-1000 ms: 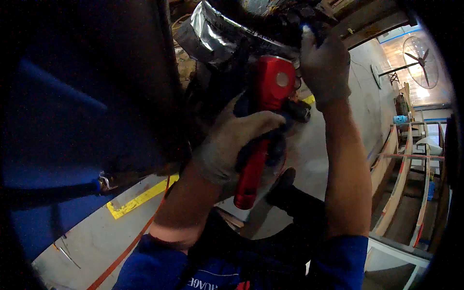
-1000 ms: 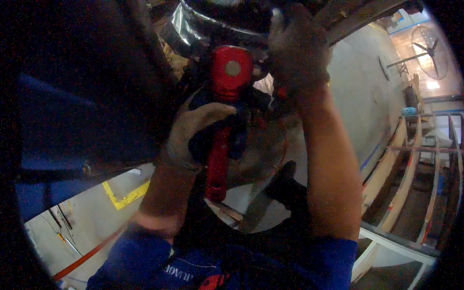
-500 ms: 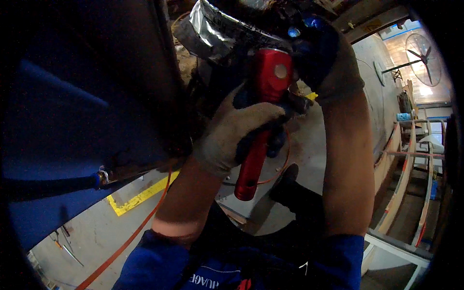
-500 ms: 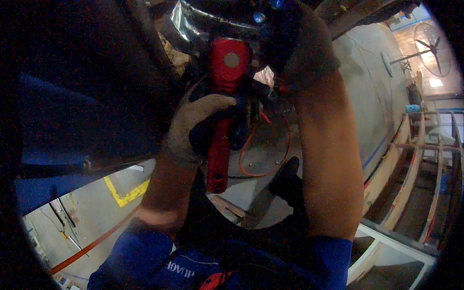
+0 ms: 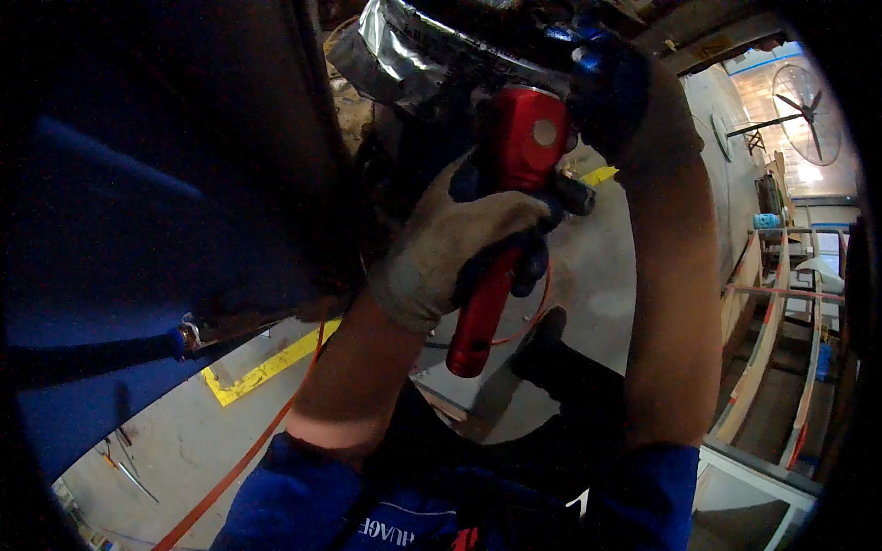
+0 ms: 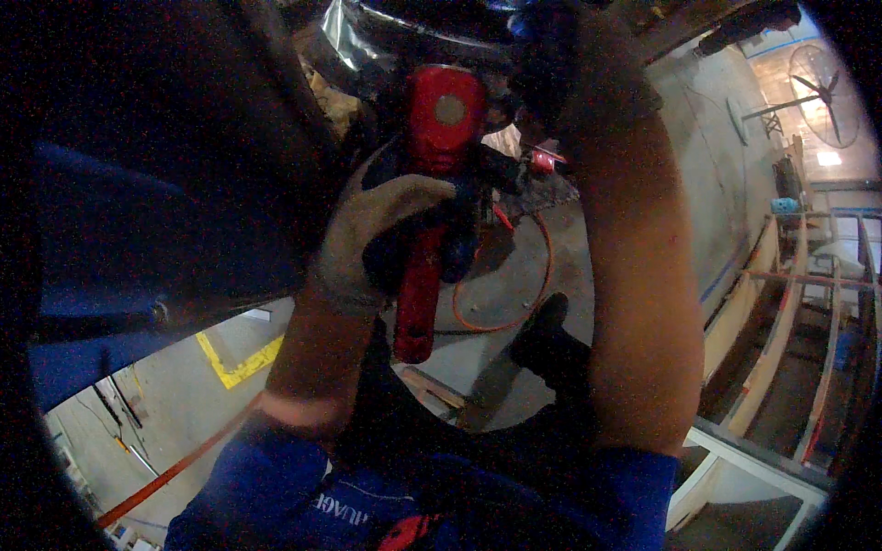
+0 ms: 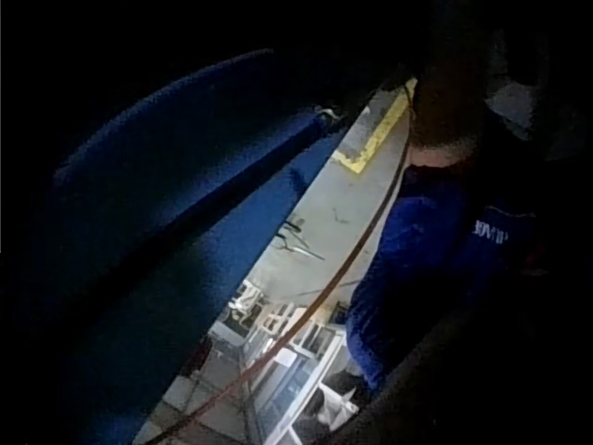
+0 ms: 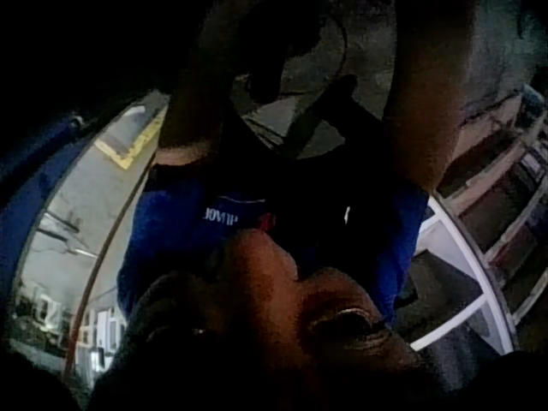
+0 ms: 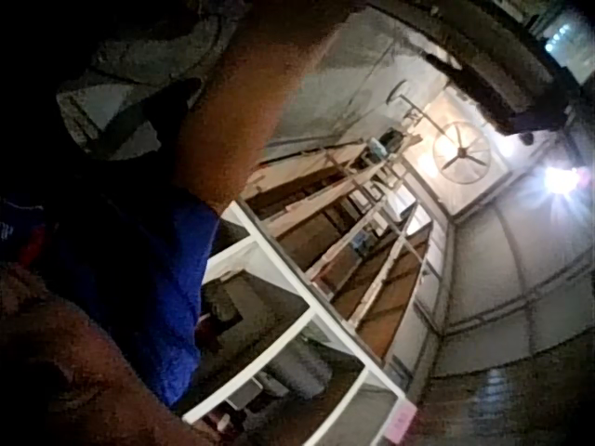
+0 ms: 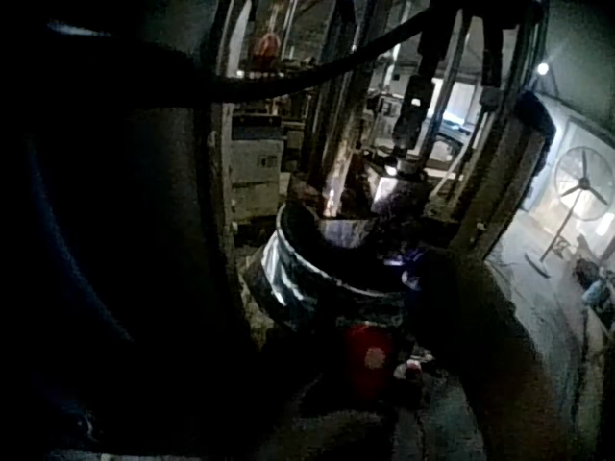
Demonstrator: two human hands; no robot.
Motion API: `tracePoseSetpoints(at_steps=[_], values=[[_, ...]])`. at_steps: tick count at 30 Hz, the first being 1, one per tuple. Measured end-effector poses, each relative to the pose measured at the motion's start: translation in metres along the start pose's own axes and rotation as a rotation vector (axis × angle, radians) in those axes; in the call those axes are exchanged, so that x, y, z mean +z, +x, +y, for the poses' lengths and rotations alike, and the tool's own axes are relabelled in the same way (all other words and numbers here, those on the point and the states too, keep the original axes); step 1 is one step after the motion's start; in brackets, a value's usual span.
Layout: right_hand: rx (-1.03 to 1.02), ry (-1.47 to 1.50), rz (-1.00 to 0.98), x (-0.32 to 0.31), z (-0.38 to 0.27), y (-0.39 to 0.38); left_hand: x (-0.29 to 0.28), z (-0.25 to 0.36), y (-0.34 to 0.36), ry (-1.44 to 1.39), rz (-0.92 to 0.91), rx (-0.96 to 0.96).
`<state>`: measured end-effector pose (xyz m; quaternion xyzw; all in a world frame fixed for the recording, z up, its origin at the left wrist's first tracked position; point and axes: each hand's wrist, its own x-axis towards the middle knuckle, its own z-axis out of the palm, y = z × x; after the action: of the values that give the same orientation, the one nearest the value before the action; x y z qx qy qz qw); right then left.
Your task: The person uses a flashlight to illuminate the interior of an industrial drum heater machine while using a small tool to work on its internal components, eventually detaching and handling a specific metal part.
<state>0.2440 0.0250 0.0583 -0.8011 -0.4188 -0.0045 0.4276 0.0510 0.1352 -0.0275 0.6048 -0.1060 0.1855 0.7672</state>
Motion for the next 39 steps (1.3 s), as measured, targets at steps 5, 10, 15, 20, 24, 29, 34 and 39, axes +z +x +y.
tracePoseSetpoints(at_steps=[5, 10, 15, 20, 24, 29, 34, 39], values=[[0.174, 0.747, -0.137, 0.005, 0.013, -0.001, 0.007, 0.012, 0.004, -0.288, 0.087, -0.225], [-0.036, 0.258, 0.008, 0.013, -0.006, -0.006, 0.011, 0.018, 0.009, -0.506, 0.183, -0.352], [-0.211, -0.245, 0.206, 0.011, -0.021, -0.028, 0.012, 0.022, 0.010, -0.570, 0.227, -0.378], [0.061, 0.424, 0.246, 0.002, -0.008, -0.035, 0.015, 0.017, 0.012, -0.632, 0.223, -0.456], [-0.124, 0.211, 0.258, 0.018, -0.028, -0.037, 0.007, -0.004, 0.007, -0.316, 0.174, -0.214], [0.073, 0.267, 0.337, 0.020, -0.029, -0.047, 0.013, 0.018, 0.016, -0.672, 0.239, -0.476], [0.088, 0.049, 0.398, 0.020, -0.017, -0.048, 0.016, 0.014, 0.012, -0.555, 0.252, -0.355], [-0.031, -0.171, 0.423, 0.024, -0.023, -0.045, 0.014, 0.014, 0.014, -0.678, 0.265, -0.425]])
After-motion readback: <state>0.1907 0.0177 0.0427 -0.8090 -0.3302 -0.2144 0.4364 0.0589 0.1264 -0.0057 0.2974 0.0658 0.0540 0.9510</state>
